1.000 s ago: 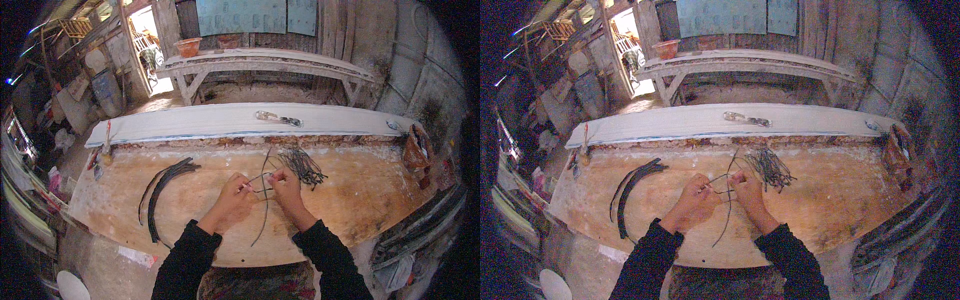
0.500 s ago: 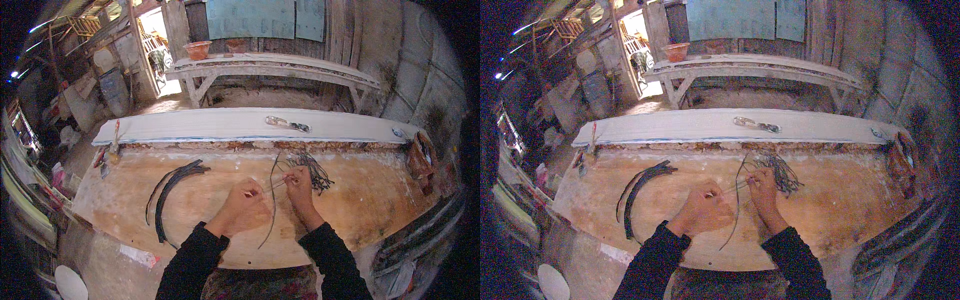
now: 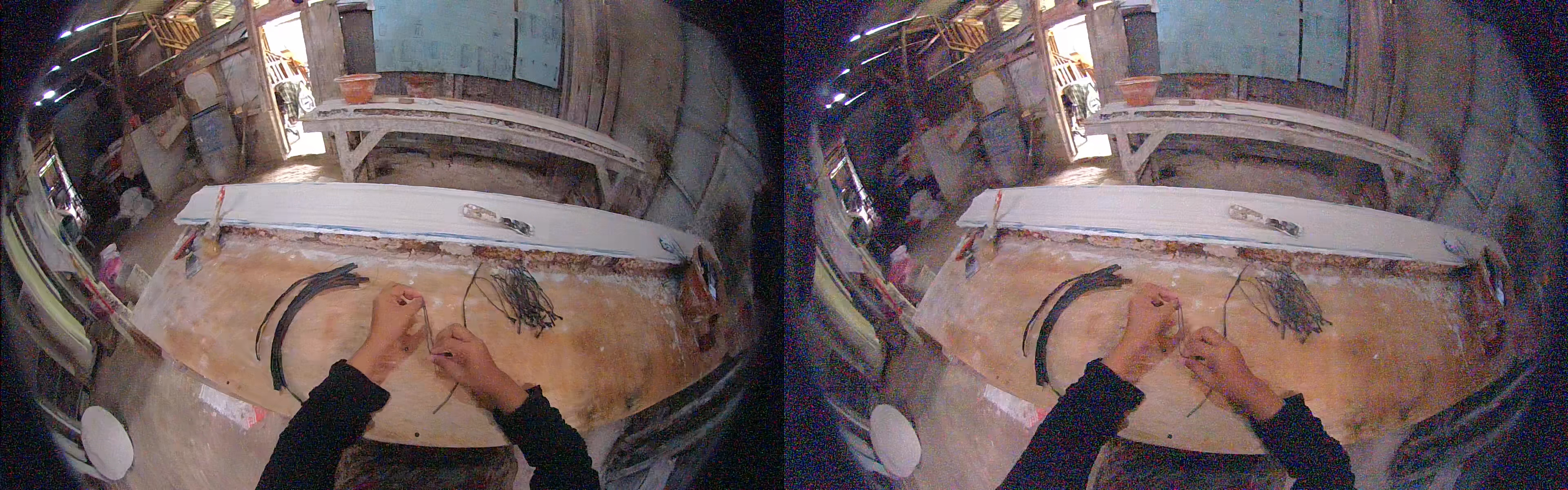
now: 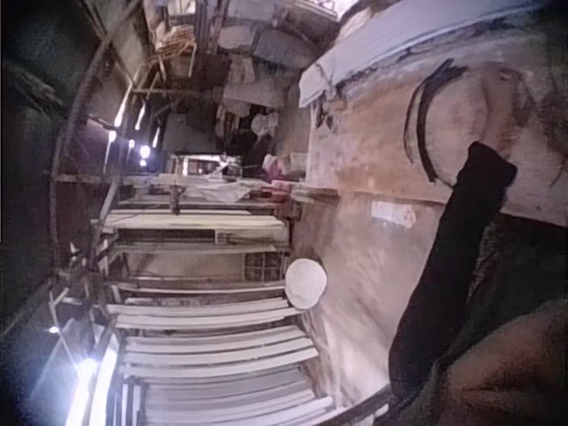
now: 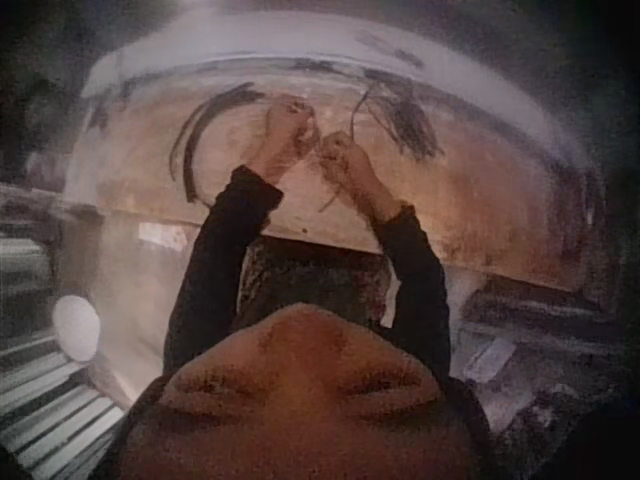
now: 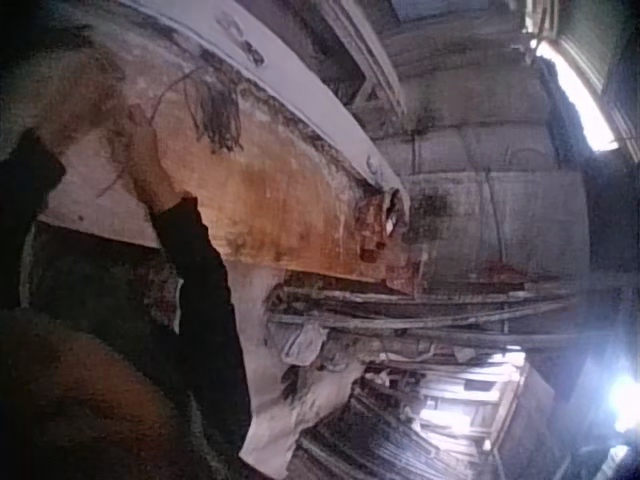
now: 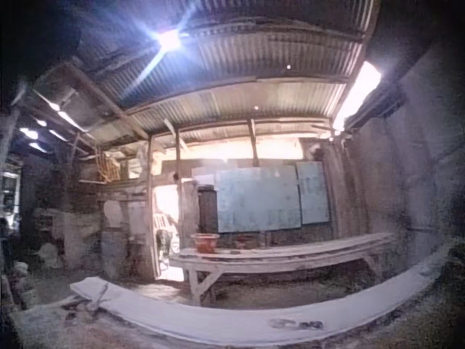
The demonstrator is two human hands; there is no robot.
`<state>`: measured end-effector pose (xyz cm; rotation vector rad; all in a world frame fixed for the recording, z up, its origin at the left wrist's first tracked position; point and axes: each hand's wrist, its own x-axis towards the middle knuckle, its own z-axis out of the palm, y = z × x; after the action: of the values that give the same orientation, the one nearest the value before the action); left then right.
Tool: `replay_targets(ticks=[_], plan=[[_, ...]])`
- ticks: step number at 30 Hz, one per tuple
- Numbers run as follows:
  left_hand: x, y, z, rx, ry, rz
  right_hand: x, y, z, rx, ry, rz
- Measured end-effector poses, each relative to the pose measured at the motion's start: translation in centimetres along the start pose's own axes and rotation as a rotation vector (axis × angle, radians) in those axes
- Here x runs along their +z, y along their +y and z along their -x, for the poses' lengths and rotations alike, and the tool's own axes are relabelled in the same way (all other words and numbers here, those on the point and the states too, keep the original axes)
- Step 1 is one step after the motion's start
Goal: The person separates the outer insulation from thin black wires by hand, peeling the material away and placing the separated pieces on the workbench. The hands repeatedly pick up wire segments, strip the insulation, and set the results aside.
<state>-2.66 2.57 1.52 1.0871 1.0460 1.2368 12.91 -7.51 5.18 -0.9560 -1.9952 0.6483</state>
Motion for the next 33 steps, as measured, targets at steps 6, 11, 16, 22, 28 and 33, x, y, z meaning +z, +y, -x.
replay_targets(ticks=[6, 11, 16, 22, 28, 33], plan=[[-0.9, -1.0, -0.7, 0.075, -0.110, -0.091, -0.6, -1.6, -0.5, 0.153, -0.058, -0.219], [-1.5, -3.2, -2.1, 0.283, -0.157, -0.223, -0.3, -1.7, -0.5, 0.215, -0.087, -0.352], [-0.6, -3.0, -1.3, 0.271, -0.213, -0.216, -1.4, -2.4, -0.4, 0.307, -0.057, -0.381], [1.1, -0.2, 1.5, 0.328, -0.384, -0.340, -3.0, 1.4, -0.8, 0.344, 0.367, 0.023], [2.9, -3.2, 3.2, 0.020, -0.934, -0.059, -3.9, 6.4, -0.3, 0.434, 0.625, 0.171], [2.6, -0.7, 4.1, 0.101, -0.888, -0.106, -3.5, 4.6, -1.1, 0.297, 0.670, 0.357]])
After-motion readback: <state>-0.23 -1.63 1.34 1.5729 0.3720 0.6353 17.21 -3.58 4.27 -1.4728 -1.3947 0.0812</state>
